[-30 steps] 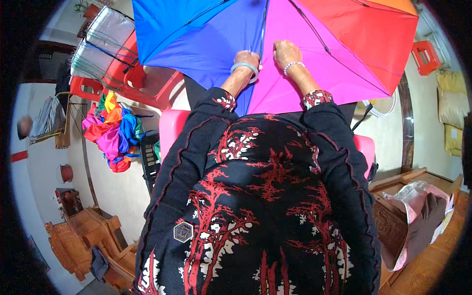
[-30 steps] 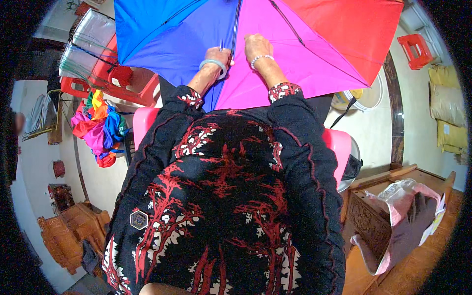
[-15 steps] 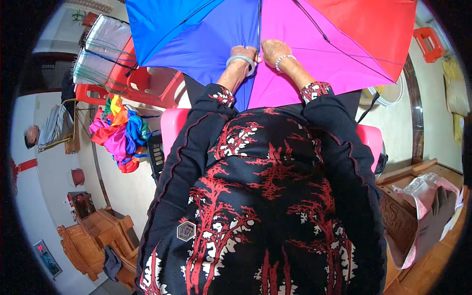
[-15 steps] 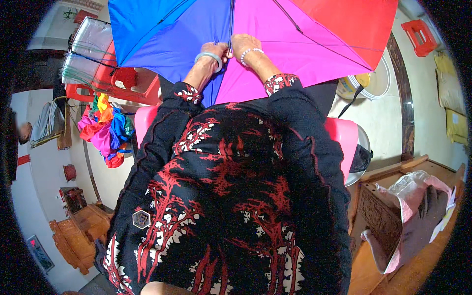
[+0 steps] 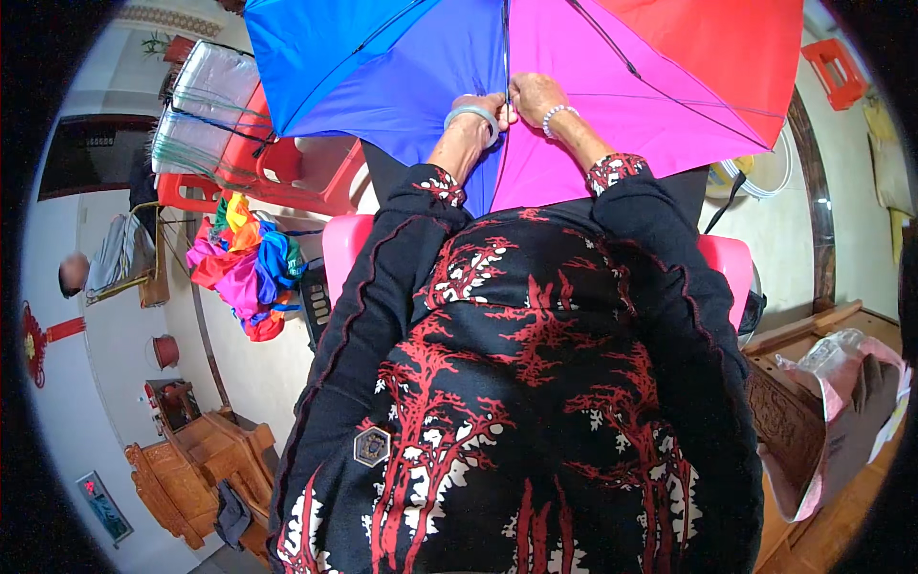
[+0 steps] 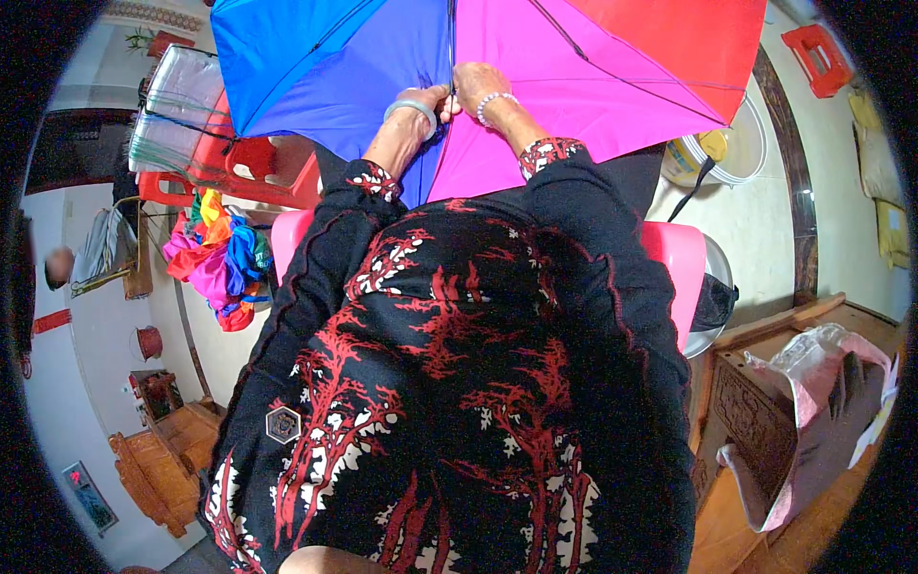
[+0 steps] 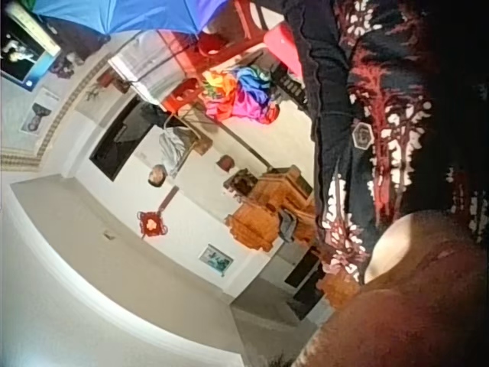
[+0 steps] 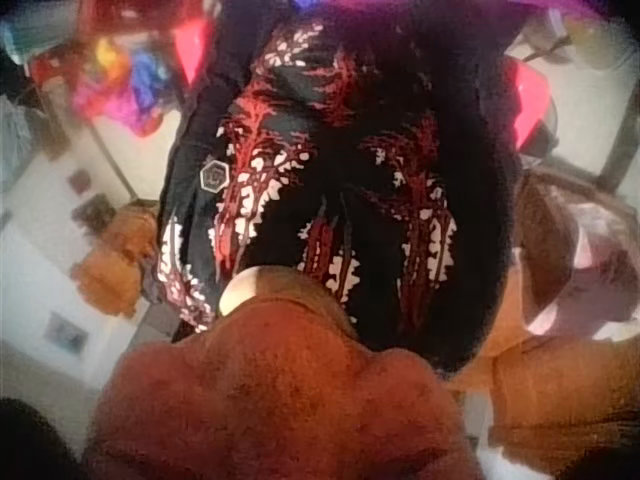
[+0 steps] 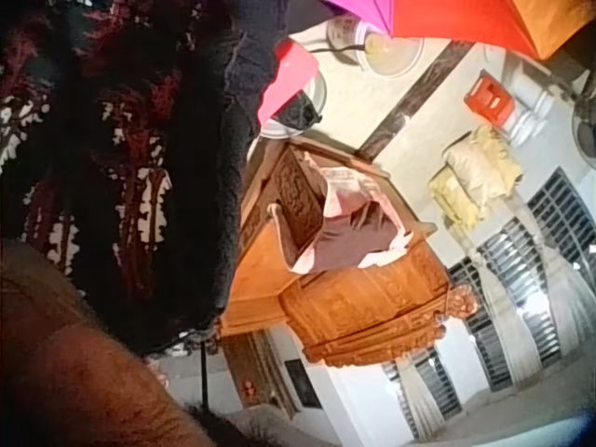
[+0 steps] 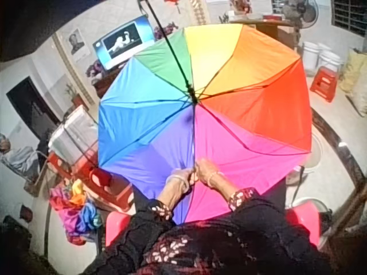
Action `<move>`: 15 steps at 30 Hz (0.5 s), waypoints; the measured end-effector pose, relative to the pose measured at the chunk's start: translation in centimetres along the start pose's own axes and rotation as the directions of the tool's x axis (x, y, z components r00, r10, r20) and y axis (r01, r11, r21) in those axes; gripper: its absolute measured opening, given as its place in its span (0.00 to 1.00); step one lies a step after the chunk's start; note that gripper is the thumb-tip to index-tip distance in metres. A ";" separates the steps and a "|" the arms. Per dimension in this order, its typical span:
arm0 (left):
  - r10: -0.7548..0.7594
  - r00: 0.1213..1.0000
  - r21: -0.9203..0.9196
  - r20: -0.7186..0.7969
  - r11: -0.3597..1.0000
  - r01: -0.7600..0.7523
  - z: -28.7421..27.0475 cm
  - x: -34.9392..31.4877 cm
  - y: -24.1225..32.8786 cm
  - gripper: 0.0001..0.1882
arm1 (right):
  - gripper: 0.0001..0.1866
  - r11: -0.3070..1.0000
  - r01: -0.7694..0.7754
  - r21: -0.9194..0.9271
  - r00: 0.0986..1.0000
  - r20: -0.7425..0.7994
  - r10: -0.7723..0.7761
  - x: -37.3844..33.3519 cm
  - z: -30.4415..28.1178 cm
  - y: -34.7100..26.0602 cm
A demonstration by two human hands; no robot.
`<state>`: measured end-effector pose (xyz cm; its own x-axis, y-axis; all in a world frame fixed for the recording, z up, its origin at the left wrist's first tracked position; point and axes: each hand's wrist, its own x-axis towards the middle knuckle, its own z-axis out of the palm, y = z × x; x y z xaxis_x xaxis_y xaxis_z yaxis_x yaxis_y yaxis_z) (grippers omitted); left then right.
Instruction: The recorder is inspecting a multi-colored umbrella by checking its ribs, fabric, and mechanism.
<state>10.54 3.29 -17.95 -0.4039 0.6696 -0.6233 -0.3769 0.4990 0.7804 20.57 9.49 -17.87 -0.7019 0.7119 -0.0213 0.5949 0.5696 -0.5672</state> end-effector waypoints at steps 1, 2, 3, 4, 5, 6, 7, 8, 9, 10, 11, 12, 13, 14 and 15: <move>-0.001 1.000 0.002 0.002 1.000 0.001 0.2 0.0 0.0 0.08 | 0.07 1.000 0.000 -0.018 1.000 -0.017 0.000 0.1 0.2 0.2; 0.000 0.997 -0.026 -0.077 1.000 -0.002 0.6 0.0 -0.2 0.07 | 0.07 0.999 0.001 -0.035 0.999 -0.033 -0.002 0.2 0.3 0.3; -0.002 0.988 -0.055 -0.158 0.998 -0.007 0.9 -0.1 -0.4 0.06 | 0.07 0.999 0.002 -0.053 0.999 -0.049 -0.005 0.2 0.5 0.4; -0.005 0.971 -0.083 -0.238 0.996 -0.015 1.1 -0.2 -0.4 0.06 | 0.07 0.999 0.002 -0.053 0.999 -0.049 -0.005 0.3 0.6 0.6; -0.005 0.971 -0.084 -0.239 0.996 -0.015 1.2 -0.2 -0.4 0.06 | 0.07 1.000 0.006 -0.003 0.996 -0.087 -0.006 0.3 0.6 0.8; 0.012 0.972 -0.079 -0.235 0.996 -0.031 1.2 -0.3 -0.4 0.07 | 0.07 0.999 0.011 0.047 0.992 -0.125 -0.005 0.3 0.7 1.0; 0.029 0.972 -0.074 -0.231 0.996 -0.047 1.1 -0.4 -0.3 0.08 | 0.08 0.995 0.018 0.097 0.987 -0.163 -0.002 0.3 0.8 1.2; 0.046 0.973 -0.068 -0.226 0.996 -0.063 1.2 -0.5 -0.3 0.09 | 0.08 0.995 0.018 0.098 0.987 -0.163 -0.002 0.3 0.9 1.3; 0.046 0.973 -0.067 -0.226 0.996 -0.063 1.1 -0.6 -0.3 0.09 | 0.07 0.995 0.028 0.094 0.985 -0.173 -0.011 0.3 0.9 1.3; 0.043 0.972 -0.071 -0.230 0.996 -0.060 1.0 -0.7 -0.3 0.08 | 0.07 0.995 0.038 0.089 0.983 -0.183 -0.021 0.3 1.0 1.4; 0.041 0.972 -0.075 -0.232 0.995 -0.060 1.0 -0.8 -0.2 0.08 | 0.07 0.995 0.048 0.083 0.980 -0.195 -0.031 0.3 0.9 1.5; 0.040 0.971 -0.079 -0.234 0.995 -0.060 1.0 -1.0 -0.1 0.08 | 0.07 0.995 0.048 0.083 0.980 -0.197 -0.031 0.4 0.8 1.5; 0.041 0.972 -0.078 -0.232 0.995 -0.061 1.0 -1.1 0.0 0.08 | 0.06 0.994 0.043 0.100 0.983 -0.184 -0.024 0.4 0.8 1.5; 0.038 0.972 -0.098 -0.230 0.993 -0.062 1.1 -1.2 0.0 0.09 | 0.06 0.993 0.037 0.116 0.985 -0.171 -0.017 0.4 0.7 1.6; 0.034 0.973 -0.118 -0.228 0.991 -0.062 1.1 -1.4 0.1 0.09 | 0.05 0.991 0.031 0.133 0.987 -0.158 -0.010 0.4 0.7 1.6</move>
<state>11.98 3.01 -16.98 -0.5961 0.5430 -0.5914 -0.4467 0.3878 0.8063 20.94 10.44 -19.35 -0.6369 0.7624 0.1148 0.5157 0.5319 -0.6717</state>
